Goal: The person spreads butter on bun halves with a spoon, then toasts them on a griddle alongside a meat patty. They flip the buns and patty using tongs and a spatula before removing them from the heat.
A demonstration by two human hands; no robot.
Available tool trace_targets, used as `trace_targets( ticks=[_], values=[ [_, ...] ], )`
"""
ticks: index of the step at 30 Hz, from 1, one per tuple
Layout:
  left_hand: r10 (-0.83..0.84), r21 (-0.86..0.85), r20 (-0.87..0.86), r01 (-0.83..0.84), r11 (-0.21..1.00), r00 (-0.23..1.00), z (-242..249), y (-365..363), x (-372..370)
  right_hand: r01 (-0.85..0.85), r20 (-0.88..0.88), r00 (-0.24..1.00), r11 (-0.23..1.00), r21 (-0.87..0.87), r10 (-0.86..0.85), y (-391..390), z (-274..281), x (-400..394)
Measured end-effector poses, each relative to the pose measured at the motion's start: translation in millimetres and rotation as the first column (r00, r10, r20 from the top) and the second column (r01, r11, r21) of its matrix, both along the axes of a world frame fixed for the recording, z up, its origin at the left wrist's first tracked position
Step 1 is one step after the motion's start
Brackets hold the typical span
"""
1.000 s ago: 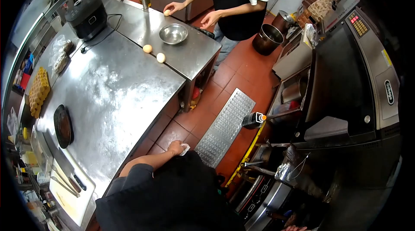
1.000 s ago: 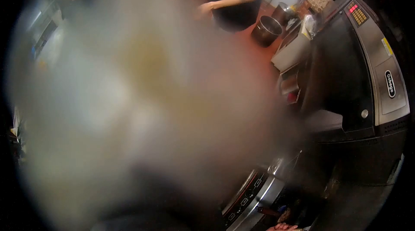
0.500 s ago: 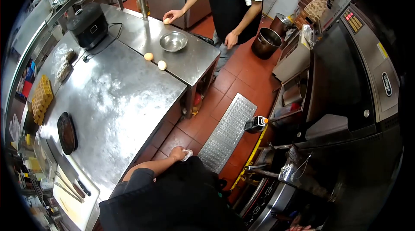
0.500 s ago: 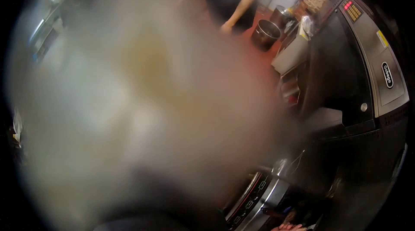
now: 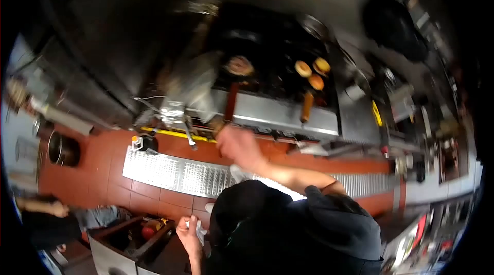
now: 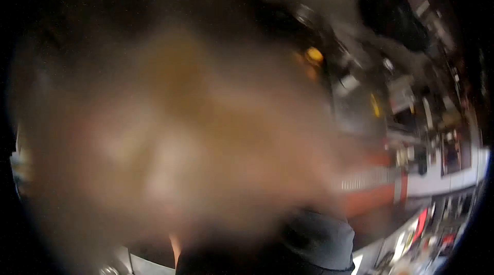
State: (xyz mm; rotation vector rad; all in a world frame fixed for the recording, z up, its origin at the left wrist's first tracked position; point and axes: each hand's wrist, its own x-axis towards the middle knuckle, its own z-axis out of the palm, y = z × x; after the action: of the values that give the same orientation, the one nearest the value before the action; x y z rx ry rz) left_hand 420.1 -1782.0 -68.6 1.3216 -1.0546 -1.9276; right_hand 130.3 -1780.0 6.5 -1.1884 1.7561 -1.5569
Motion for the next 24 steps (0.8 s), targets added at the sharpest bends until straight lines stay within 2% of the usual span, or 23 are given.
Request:
trace_targets(
  ticks=[1, 2, 3, 4, 5, 6, 7, 9, 10, 11, 13, 14, 15, 17, 18, 19, 20, 21, 22, 23, 24],
  values=[
    [-0.056, 0.019, 0.027, 0.055, 0.998, 0.998, 24, -4, -18, -0.010, -0.108, 0.994, 0.999, -0.050, 0.005, 10, -19, 23],
    [-0.134, -0.044, -0.039, 0.132, 0.990, 0.990, 44, -3, -43, -0.064, -0.130, 0.988, 0.992, 0.112, 0.078, 31, 0, 41],
    [-0.219, -0.116, -0.096, 0.208, 0.971, 0.971, 53, -3, -57, -0.159, -0.015, 0.987, 0.982, 0.103, 0.161, 40, -5, 56],
    [-0.188, -0.053, -0.199, 0.181, 0.982, 0.962, 52, 6, -66, -0.271, 0.014, 0.961, 0.937, 0.219, 0.275, 54, -16, 62],
    [-0.131, 0.017, -0.297, 0.142, 0.990, 0.946, 47, 18, -75, -0.213, -0.170, 0.965, 0.974, -0.082, 0.197, 55, -24, 67],
    [-0.045, -0.060, -0.076, 0.040, 0.997, 0.996, 15, 36, -67, -0.233, -0.305, 0.934, 0.965, -0.119, 0.188, 59, -24, 65],
    [0.008, -0.036, 0.004, -0.007, 0.999, 1.000, -5, 50, -66, -0.264, -0.427, 0.886, 0.953, -0.150, 0.179, 64, -22, 60],
    [0.085, 0.029, 0.041, -0.086, 0.996, 0.996, -24, 79, -63, -0.454, -0.167, 0.875, 0.890, 0.041, 0.454, 83, -19, 62],
    [0.128, 0.049, 0.045, -0.130, 0.990, 0.991, -31, 92, -69, -0.516, -0.049, 0.850, 0.847, 0.130, 0.525, 88, -29, 60],
    [0.163, 0.061, 0.050, -0.165, 0.984, 0.985, -35, 105, -75, -0.587, 0.083, 0.809, 0.796, 0.147, 0.582, 93, -43, 60],
    [0.224, 0.068, 0.043, -0.226, 0.972, 0.974, -40, 129, -94, -0.562, 0.010, 0.827, 0.827, -0.002, 0.562, 110, -57, 51],
    [0.248, 0.068, 0.036, -0.250, 0.966, 0.968, -42, 139, -103, -0.562, 0.112, 0.810, 0.816, -0.132, 0.576, 121, -64, 43],
    [0.271, 0.065, 0.020, -0.271, 0.960, 0.962, -45, 148, -113, -0.625, 0.172, 0.763, 0.779, -0.052, 0.623, 134, -64, 32],
    [0.298, 0.087, -0.005, -0.296, 0.951, 0.955, -45, 164, -128, -0.639, 0.111, 0.764, 0.769, -0.012, 0.636, 159, -78, 23],
    [0.313, 0.107, -0.017, -0.309, 0.945, 0.950, -46, 170, -135, -0.677, 0.199, 0.724, 0.736, 0.019, 0.661, 171, -79, 12],
    [0.337, 0.189, -0.016, -0.329, 0.925, 0.941, -46, 172, -141, -0.578, 0.018, 0.806, 0.780, 0.240, 0.592, 188, -87, 6],
    [0.420, 0.382, 0.046, -0.404, 0.831, 0.906, -43, 172, -152, -0.533, 0.086, 0.839, 0.779, 0.329, 0.538, 201, -91, -10],
    [0.447, 0.497, 0.119, -0.443, 0.746, 0.887, -59, 175, -144, -0.251, -0.262, 0.902, 0.911, 0.327, 0.342, 213, -100, -25],
    [0.406, 0.497, 0.119, -0.408, 0.766, 0.906, -72, 185, -132, -0.229, -0.205, 0.909, 0.846, 0.482, 0.362, 227, -109, -49],
    [0.366, 0.496, 0.118, -0.374, 0.783, 0.923, -77, 195, -126, -0.143, -0.134, 0.965, 0.883, 0.447, 0.224, 252, -158, -63],
    [0.375, 0.498, 0.113, -0.379, 0.779, 0.920, -81, 204, -121, -0.088, -0.169, 0.964, 0.847, 0.524, 0.204, 274, -174, -81]
  ],
)
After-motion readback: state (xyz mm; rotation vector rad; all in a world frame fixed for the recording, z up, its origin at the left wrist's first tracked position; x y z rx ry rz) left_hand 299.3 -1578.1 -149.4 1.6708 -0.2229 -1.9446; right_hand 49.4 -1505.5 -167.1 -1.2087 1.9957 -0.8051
